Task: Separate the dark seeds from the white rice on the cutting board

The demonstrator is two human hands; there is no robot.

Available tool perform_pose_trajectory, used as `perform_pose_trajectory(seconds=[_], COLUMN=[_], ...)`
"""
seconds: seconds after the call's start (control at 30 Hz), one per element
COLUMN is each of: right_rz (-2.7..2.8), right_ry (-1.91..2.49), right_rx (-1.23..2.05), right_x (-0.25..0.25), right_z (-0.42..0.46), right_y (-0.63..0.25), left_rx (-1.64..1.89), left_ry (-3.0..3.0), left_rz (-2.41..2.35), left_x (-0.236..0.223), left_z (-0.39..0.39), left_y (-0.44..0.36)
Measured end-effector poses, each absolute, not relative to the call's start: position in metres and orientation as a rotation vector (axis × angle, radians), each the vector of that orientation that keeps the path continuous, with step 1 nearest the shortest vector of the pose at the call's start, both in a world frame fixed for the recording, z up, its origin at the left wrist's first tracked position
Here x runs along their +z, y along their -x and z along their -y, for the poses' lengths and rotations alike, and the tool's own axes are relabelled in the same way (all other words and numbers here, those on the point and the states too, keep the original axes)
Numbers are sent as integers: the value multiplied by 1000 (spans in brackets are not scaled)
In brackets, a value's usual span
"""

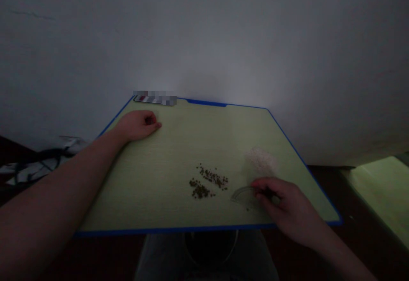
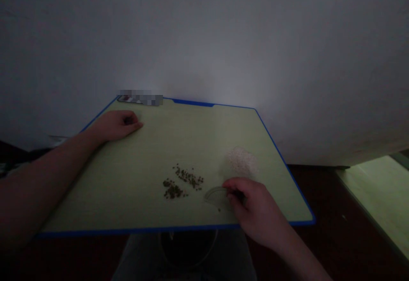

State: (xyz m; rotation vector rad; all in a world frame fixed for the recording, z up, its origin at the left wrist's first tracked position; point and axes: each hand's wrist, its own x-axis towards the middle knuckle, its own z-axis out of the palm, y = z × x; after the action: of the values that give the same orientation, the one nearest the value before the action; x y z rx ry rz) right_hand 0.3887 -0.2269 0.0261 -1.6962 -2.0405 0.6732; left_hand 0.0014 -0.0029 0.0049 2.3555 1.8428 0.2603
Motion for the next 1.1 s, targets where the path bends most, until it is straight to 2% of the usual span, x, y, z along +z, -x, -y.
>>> perform_pose_trajectory(seconds=[0.33,0.77,1.1], right_rz=[1944,1940,1762], right_ry=[1771,1746,1862], right_rx=[544,575,420], right_x=[23,18,15], right_z=[217,221,219], right_y=[-389,-373,-405], left_rx=[286,253,261], left_ry=[-2366,-2340,-2329], left_rz=[-1837,-1882,-1872], left_x=[5,6,3], left_z=[4,4,1], left_y=[-1,-3,-1])
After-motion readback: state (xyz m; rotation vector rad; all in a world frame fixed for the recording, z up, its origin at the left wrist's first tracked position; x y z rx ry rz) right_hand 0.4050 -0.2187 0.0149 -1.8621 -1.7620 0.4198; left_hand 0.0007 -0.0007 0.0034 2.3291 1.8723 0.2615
